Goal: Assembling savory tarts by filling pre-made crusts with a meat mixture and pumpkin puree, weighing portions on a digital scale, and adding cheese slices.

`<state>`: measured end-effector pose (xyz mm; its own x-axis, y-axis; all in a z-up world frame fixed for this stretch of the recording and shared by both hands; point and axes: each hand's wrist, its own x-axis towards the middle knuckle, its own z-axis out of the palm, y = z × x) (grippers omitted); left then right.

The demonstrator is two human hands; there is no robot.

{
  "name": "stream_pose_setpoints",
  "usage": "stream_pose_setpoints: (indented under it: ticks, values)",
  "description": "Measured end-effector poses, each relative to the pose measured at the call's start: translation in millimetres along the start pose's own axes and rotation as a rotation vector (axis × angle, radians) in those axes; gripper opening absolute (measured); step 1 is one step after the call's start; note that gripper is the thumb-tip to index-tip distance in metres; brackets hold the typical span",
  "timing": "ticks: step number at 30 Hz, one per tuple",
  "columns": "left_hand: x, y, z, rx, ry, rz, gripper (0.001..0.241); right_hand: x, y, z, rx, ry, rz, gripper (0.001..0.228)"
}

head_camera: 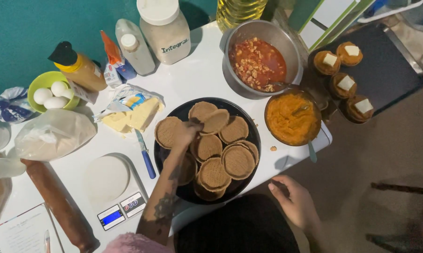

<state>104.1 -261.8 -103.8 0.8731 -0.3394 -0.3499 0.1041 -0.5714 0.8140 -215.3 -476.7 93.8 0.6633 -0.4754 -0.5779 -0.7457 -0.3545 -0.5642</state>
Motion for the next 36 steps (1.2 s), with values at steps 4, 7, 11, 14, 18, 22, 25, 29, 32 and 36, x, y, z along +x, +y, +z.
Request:
stream_pose_setpoints:
  ticks: [4, 7, 11, 14, 18, 22, 25, 29, 32, 36]
  values:
    - [-7, 5, -25, -0.565, -0.196, -0.350, 0.016, 8, 11, 9, 0.003, 0.052, -0.187, 0.041]
    - [-8, -1, -29, -0.734, -0.246, -0.385, 0.014, 10, 4, 10, -0.029, 0.041, -0.204, 0.039]
    - [0, -28, -22, -0.738, -0.254, -0.355, 0.012, 16, 10, 10, -0.035, 0.024, -0.213, 0.040]
    - [-7, -16, -31, -0.744, -0.281, -0.403, 0.016, 18, 8, 8, -0.033, 0.009, -0.177, 0.039]
    - [-34, 19, -51, -0.572, -0.087, -0.284, 0.009, 19, 10, 6, -0.065, 0.013, -0.210, 0.039]
    - [-48, 11, -42, -0.227, 0.145, -0.022, 0.021, 22, 13, 6, -0.057, 0.053, -0.216, 0.036]
    - [-58, 7, -26, 0.171, 0.347, 0.121, 0.028, 34, 29, 7, -0.061, -0.024, -0.053, 0.033]
    - [-63, 3, -17, 0.213, 0.331, 0.131, 0.029, 48, 59, 17, -0.109, 0.089, -0.436, 0.015]
    - [-71, 22, -19, 0.293, 0.201, 0.056, 0.027, 42, 39, 13, -0.024, 0.121, -0.430, 0.023]
    - [-68, 59, -22, 0.331, 0.165, 0.049, 0.027, 39, 23, 5, -0.034, 0.023, -0.288, 0.032]
